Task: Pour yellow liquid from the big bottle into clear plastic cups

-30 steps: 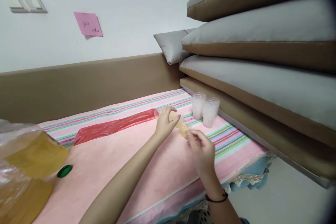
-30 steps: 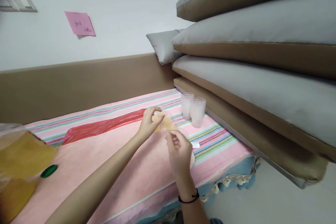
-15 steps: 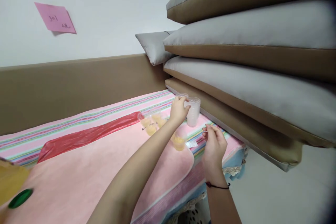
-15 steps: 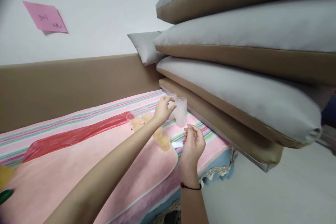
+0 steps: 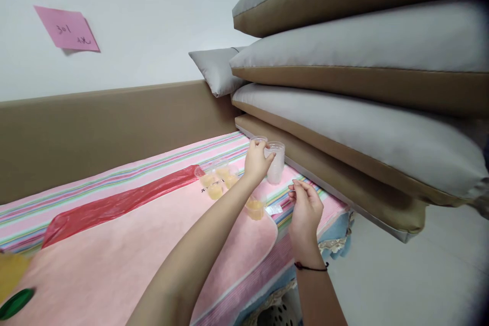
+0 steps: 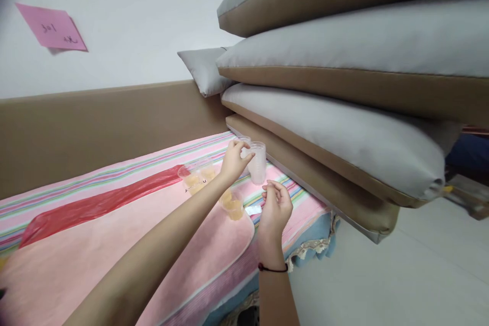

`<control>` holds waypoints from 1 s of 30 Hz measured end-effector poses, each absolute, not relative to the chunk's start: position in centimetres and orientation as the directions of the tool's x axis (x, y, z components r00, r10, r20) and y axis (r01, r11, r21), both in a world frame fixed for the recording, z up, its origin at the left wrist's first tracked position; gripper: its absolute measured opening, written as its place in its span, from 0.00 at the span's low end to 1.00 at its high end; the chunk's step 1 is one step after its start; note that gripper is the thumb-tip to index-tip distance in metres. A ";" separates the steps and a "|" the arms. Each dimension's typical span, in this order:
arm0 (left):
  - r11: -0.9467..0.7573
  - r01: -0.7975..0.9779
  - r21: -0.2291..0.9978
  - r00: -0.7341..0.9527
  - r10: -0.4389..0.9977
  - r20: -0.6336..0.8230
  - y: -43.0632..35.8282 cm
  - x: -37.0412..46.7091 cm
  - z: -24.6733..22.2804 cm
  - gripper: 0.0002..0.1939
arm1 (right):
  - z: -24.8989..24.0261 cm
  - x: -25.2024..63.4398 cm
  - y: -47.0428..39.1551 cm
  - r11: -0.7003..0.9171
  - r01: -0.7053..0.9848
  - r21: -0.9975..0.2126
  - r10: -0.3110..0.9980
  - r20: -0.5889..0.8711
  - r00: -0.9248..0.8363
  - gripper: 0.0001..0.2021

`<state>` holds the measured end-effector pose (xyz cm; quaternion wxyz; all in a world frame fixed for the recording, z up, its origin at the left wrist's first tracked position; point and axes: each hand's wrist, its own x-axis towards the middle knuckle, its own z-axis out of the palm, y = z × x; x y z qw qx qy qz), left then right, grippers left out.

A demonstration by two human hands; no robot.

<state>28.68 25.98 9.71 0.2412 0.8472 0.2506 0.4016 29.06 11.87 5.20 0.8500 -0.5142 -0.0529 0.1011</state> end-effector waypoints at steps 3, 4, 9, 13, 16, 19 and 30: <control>-0.756 0.228 0.614 0.556 0.619 0.556 26.0 28.8 9.5 0.06 | 5.2 29.2 11.9 0.445 -0.112 -0.889 0.225 -0.010 0.974 0.10; -0.758 0.223 0.613 0.558 0.615 0.557 25.9 28.7 9.4 0.07 | 5.2 29.2 11.9 0.442 -0.110 -0.890 0.225 -0.009 0.974 0.10; -0.771 0.187 0.609 0.566 0.591 0.575 25.1 28.1 9.2 0.12 | 5.0 29.5 11.8 0.426 -0.091 -0.900 0.220 0.005 0.976 0.11; -0.773 0.175 0.610 0.564 0.587 0.581 25.2 27.9 9.4 0.16 | 4.9 29.7 11.8 0.401 -0.087 -0.912 0.237 0.012 0.971 0.11; -0.767 0.183 0.615 0.569 0.593 0.570 25.4 28.0 9.4 0.18 | 4.8 29.7 11.8 0.378 -0.087 -0.922 0.252 0.013 0.968 0.11; -0.760 0.184 0.624 0.580 0.596 0.555 25.5 28.1 9.4 0.20 | 4.6 29.8 11.9 0.347 -0.080 -0.934 0.268 0.017 0.963 0.12; -0.717 0.163 0.678 0.600 0.617 0.509 25.9 29.0 8.9 0.31 | 3.7 30.3 13.6 0.206 0.094 -0.974 0.520 0.191 0.832 0.39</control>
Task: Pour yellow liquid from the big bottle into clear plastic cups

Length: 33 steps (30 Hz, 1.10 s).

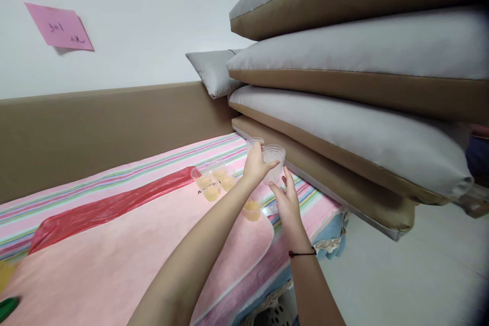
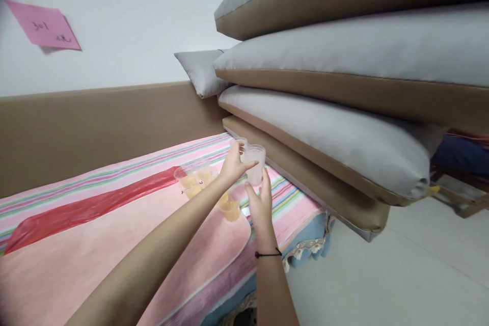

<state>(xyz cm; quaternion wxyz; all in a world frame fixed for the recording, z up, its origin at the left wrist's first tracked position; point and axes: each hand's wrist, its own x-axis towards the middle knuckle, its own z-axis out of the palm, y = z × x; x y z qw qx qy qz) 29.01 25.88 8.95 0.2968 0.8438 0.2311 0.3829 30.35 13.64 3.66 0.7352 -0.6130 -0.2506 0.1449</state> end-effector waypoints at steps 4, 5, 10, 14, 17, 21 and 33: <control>-0.709 0.148 0.690 0.616 0.612 0.496 25.8 29.4 8.7 0.33 | 3.3 30.8 14.1 0.213 0.089 -0.973 0.540 0.193 0.819 0.42; -0.709 0.140 0.692 0.622 0.606 0.496 25.8 29.4 8.7 0.33 | 3.2 31.0 14.1 0.222 0.085 -0.971 0.539 0.195 0.819 0.43; -0.706 0.096 0.702 0.647 0.580 0.495 25.5 29.8 8.7 0.37 | 3.1 31.9 14.0 0.273 0.059 -0.960 0.552 0.207 0.808 0.46; -0.708 0.080 0.702 0.674 0.557 0.485 25.2 29.7 8.7 0.40 | 3.0 32.3 13.8 0.317 0.051 -0.947 0.561 0.230 0.795 0.46; -0.708 0.080 0.702 0.675 0.556 0.485 25.0 29.5 8.8 0.40 | 3.1 32.3 13.6 0.342 0.059 -0.938 0.545 0.249 0.801 0.44; -0.669 0.122 0.733 0.657 0.608 0.446 25.1 29.5 9.0 0.39 | 3.3 32.1 13.5 0.354 0.081 -0.932 0.535 0.272 0.800 0.39; -0.553 0.142 0.821 0.632 0.689 0.355 25.2 29.0 9.4 0.35 | 2.8 32.0 13.9 0.328 0.138 -0.935 0.547 0.307 0.779 0.36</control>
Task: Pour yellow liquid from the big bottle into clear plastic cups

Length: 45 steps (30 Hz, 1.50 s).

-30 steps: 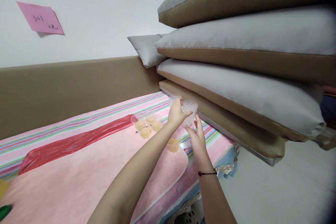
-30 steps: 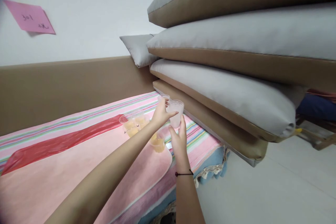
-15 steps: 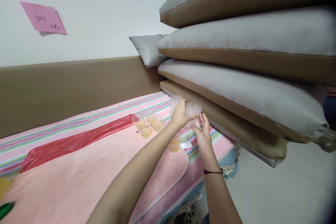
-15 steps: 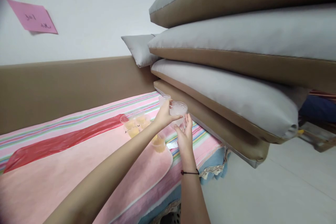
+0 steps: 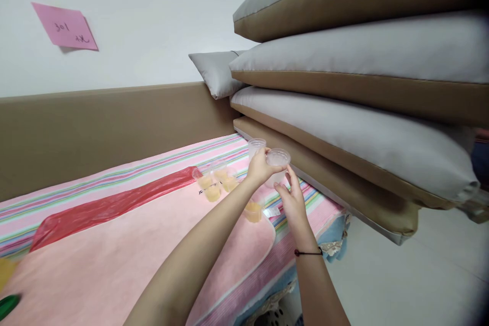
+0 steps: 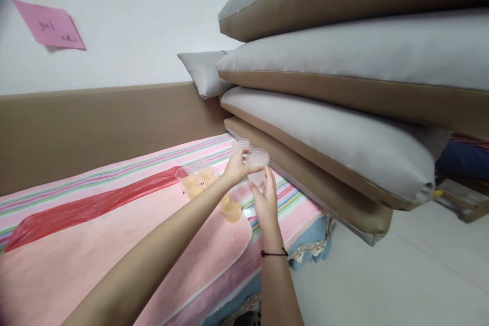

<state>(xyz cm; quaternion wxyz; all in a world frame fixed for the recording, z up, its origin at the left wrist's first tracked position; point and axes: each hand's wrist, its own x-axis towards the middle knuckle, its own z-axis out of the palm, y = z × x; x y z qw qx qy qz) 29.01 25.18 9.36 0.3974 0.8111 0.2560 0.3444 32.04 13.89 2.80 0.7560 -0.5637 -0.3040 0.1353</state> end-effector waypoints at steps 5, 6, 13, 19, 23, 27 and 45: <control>-0.534 0.099 0.840 0.632 0.686 0.362 25.4 28.8 9.4 0.34 | 2.7 31.9 14.1 0.324 0.152 -0.934 0.555 0.318 0.769 0.37; -0.531 0.088 0.843 0.630 0.685 0.365 25.4 28.8 9.4 0.34 | 2.7 31.9 14.1 0.322 0.153 -0.934 0.557 0.318 0.768 0.37; -0.468 0.023 0.883 0.624 0.697 0.354 25.6 29.0 9.2 0.32 | 2.8 31.7 14.0 0.299 0.139 -0.944 0.575 0.295 0.763 0.37; -0.458 -0.071 0.886 0.575 0.707 0.411 25.5 28.8 10.4 0.31 | 2.4 31.9 14.5 0.259 0.101 -0.961 0.584 0.239 0.776 0.40; -0.419 -0.111 0.901 0.528 0.743 0.411 25.4 28.4 11.6 0.31 | 2.2 31.9 14.6 0.243 0.075 -0.967 0.591 0.209 0.780 0.40; -0.360 -0.157 0.920 0.478 0.787 0.390 25.2 27.6 13.3 0.28 | 2.3 31.9 14.5 0.238 0.059 -0.969 0.593 0.193 0.782 0.40; -0.258 0.080 0.963 0.416 0.886 0.203 21.6 5.4 13.1 0.33 | 5.3 28.2 12.0 0.350 0.111 -0.930 0.612 0.317 0.725 0.40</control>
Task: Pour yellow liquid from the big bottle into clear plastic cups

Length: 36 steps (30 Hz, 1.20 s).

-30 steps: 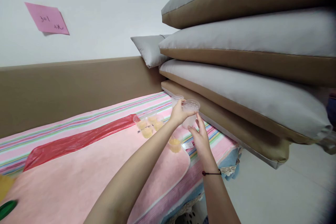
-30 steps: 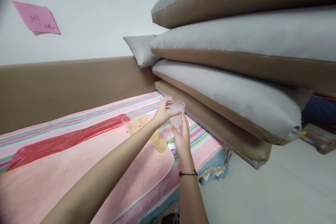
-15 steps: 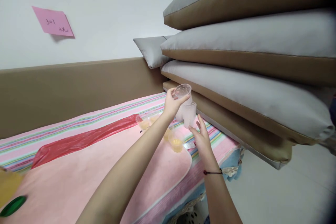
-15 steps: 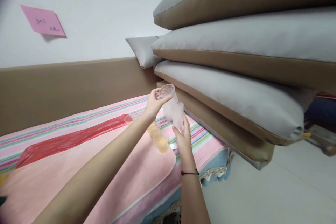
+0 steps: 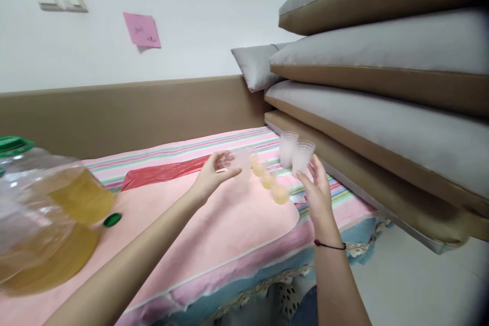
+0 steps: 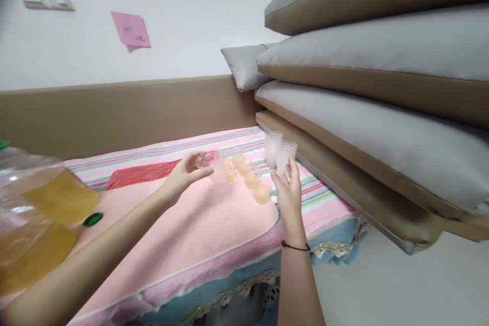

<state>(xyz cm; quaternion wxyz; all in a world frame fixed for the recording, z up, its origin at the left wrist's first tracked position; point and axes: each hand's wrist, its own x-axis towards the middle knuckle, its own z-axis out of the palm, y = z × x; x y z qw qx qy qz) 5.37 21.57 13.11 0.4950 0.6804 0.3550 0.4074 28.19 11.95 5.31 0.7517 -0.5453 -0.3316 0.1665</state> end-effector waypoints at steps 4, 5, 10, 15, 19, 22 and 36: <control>-0.197 0.275 0.941 0.355 0.931 0.092 19.5 -1.1 10.3 0.33 | 5.1 26.3 10.3 0.377 0.138 -0.916 0.654 0.369 0.660 0.41; -0.183 0.296 0.937 0.341 0.937 0.075 19.0 -2.3 9.6 0.33 | 5.1 25.8 9.9 0.382 0.147 -0.912 0.664 0.381 0.644 0.41; -0.142 0.361 0.922 0.310 0.950 0.025 16.9 -5.9 7.1 0.33 | 5.2 23.7 8.9 0.415 0.164 -0.895 0.698 0.429 0.573 0.40; -0.134 0.384 0.914 0.346 0.938 -0.007 15.7 -7.2 5.4 0.34 | 4.7 21.1 9.4 0.427 0.172 -0.888 0.768 0.457 0.449 0.39; -0.132 0.372 0.919 0.370 0.929 -0.017 15.3 -7.7 4.6 0.35 | 3.6 18.8 10.1 0.396 0.198 -0.897 0.839 0.441 0.317 0.36; -0.132 0.357 0.925 0.379 0.925 -0.015 15.2 -7.9 4.3 0.38 | 2.7 17.1 10.5 0.355 0.233 -0.905 0.891 0.403 0.207 0.34; -0.113 0.299 0.947 0.171 0.983 0.063 15.3 -12.2 5.9 0.16 | -1.0 11.4 11.6 0.261 0.288 -0.921 0.965 0.260 -0.041 0.38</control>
